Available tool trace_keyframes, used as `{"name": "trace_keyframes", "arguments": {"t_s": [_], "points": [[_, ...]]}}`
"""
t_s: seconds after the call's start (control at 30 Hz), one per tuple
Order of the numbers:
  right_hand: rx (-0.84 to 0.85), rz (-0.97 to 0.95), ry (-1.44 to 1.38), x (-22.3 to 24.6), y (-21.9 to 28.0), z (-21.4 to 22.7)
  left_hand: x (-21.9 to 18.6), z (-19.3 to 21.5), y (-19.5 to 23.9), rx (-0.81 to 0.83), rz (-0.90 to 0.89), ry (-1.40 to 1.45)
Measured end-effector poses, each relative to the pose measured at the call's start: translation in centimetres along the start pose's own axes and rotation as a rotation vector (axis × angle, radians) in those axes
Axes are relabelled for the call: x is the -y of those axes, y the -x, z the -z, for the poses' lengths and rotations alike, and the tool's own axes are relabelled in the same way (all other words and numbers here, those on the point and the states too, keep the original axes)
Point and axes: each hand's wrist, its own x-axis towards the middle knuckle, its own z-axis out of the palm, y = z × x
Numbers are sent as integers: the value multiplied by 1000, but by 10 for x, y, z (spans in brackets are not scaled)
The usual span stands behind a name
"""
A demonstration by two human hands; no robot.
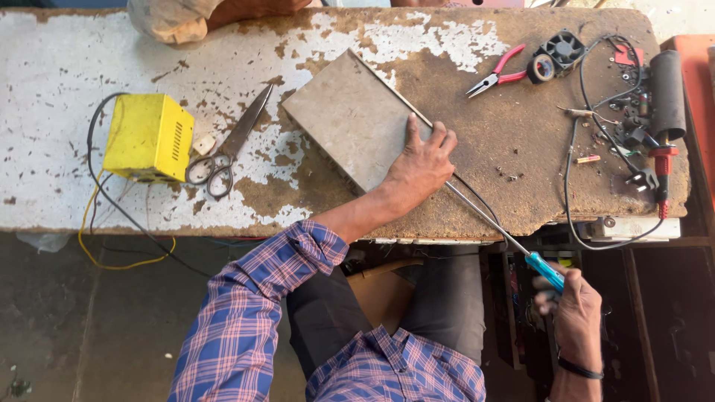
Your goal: The person twists and connects wires, then uses a screwdriver to remove screws from a metal box. They open the box to reveal internal circuitry and continue manipulating wires inside.
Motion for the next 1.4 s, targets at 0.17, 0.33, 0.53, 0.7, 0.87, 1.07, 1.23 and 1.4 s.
{"name": "trace_keyframes", "arguments": {"t_s": [0.17, 0.33, 0.53, 0.7, 0.87, 1.07, 1.23, 1.4], "points": [[-12, 57, -53, 5, -1, 2, 0, -2, -3, 24, 0, 3], [-93, 29, 88, 12, -1, 0, -3, -6, -1, -102, 28, 82], [-18, 68, 110, 12, 2, 1, -4, -2, 1, -82, 30, 30], [-34, -81, -189, -19, -23, 17, -3, -1, -1, 18, 2, -35], [-21, 41, -87, -54, -45, 34, 0, 1, -2, -5, 1, -53], [42, 12, -156, -44, -38, 30, 0, -1, -3, 3, 2, -38], [-17, -32, -73, -20, -11, 16, -4, -1, -3, 30, 1, -86], [26, 64, -207, -13, -5, 7, -5, 1, -4, 15, 22, -24]]}}
